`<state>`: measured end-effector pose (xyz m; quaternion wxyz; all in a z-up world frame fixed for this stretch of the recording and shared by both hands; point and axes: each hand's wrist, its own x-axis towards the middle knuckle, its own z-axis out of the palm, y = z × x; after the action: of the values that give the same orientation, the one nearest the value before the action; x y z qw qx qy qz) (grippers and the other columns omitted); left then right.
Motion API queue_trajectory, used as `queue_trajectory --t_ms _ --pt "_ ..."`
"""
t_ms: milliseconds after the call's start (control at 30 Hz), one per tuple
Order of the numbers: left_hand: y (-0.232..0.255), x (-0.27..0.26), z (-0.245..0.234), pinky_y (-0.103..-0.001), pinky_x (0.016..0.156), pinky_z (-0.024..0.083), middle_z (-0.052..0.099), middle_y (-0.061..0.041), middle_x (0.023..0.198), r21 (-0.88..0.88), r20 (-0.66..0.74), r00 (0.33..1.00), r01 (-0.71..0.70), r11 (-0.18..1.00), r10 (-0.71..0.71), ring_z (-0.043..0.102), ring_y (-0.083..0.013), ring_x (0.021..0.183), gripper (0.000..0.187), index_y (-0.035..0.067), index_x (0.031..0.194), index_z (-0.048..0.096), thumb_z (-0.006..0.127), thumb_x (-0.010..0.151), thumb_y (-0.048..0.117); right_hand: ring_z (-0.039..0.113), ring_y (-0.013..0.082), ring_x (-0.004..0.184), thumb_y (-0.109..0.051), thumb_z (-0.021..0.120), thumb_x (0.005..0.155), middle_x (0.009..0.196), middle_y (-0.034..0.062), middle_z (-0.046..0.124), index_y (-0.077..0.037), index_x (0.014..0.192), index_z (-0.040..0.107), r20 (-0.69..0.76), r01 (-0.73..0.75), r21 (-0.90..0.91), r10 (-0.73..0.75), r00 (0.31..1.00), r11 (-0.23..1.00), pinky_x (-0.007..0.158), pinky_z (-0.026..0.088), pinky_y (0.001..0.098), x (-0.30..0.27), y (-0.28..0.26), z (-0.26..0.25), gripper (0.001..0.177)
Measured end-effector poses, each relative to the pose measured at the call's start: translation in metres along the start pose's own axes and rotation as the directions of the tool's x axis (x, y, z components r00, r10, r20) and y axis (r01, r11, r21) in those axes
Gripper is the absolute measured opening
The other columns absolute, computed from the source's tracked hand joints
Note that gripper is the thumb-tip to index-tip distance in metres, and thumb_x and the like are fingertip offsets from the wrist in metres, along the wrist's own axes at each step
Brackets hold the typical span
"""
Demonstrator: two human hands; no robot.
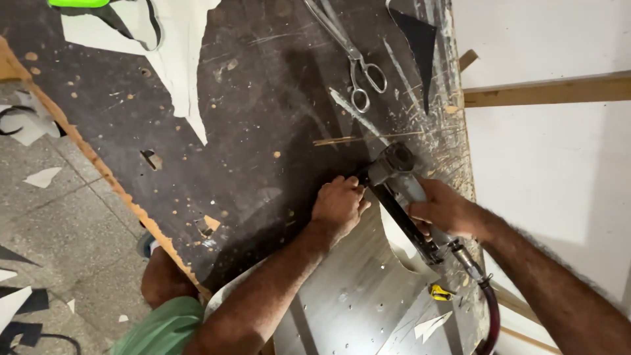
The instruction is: Reupholstering a furniture component by attaching foam and fabric to a wooden base using a pneumatic staple gun
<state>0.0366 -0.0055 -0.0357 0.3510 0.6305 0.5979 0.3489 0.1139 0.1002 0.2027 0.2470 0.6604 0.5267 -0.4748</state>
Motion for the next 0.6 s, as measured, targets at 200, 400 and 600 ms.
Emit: queue_trajectory --t_ms 200,400,600 --pt "0.002 -0.001 -0.005 -0.041 0.069 0.05 0.065 -0.002 0.094 -0.081 0.048 0.999 0.012 0.997 -0.008 0.063 -0.028 0.087 0.027 0.014 0.089 0.072 0.065 0.092 0.04 0.065 0.0263 0.048 -0.005 0.065 0.089 0.061 0.0155 0.059 0.01 0.102 0.065 0.034 -0.039 0.006 0.039 0.999 0.999 0.043 0.058 0.0429 0.017 0.012 -0.005 0.019" --pt "0.001 -0.003 -0.001 -0.04 0.07 0.05 0.062 -0.001 0.09 -0.023 0.01 1.0 -0.013 1.0 0.014 0.062 -0.024 0.085 0.027 0.016 0.09 0.072 0.064 0.093 0.042 0.065 0.0244 0.048 -0.006 0.065 0.087 0.06 0.0129 0.058 0.008 0.101 0.065 0.061 -0.07 -0.048 0.073 0.995 0.996 0.044 0.06 0.0413 0.019 0.003 -0.001 0.02" --pt "-0.001 -0.004 0.001 -0.043 0.071 0.052 0.062 -0.005 0.088 -0.041 -0.057 0.998 0.002 0.999 -0.004 0.063 -0.0269 0.086 0.029 0.012 0.088 0.072 0.074 0.084 0.041 0.065 0.0262 0.049 -0.007 0.065 0.088 0.061 0.0138 0.058 0.01 0.102 0.064 0.05 -0.075 -0.024 0.076 0.996 0.997 0.044 0.059 0.043 0.019 0.006 -0.001 0.022"
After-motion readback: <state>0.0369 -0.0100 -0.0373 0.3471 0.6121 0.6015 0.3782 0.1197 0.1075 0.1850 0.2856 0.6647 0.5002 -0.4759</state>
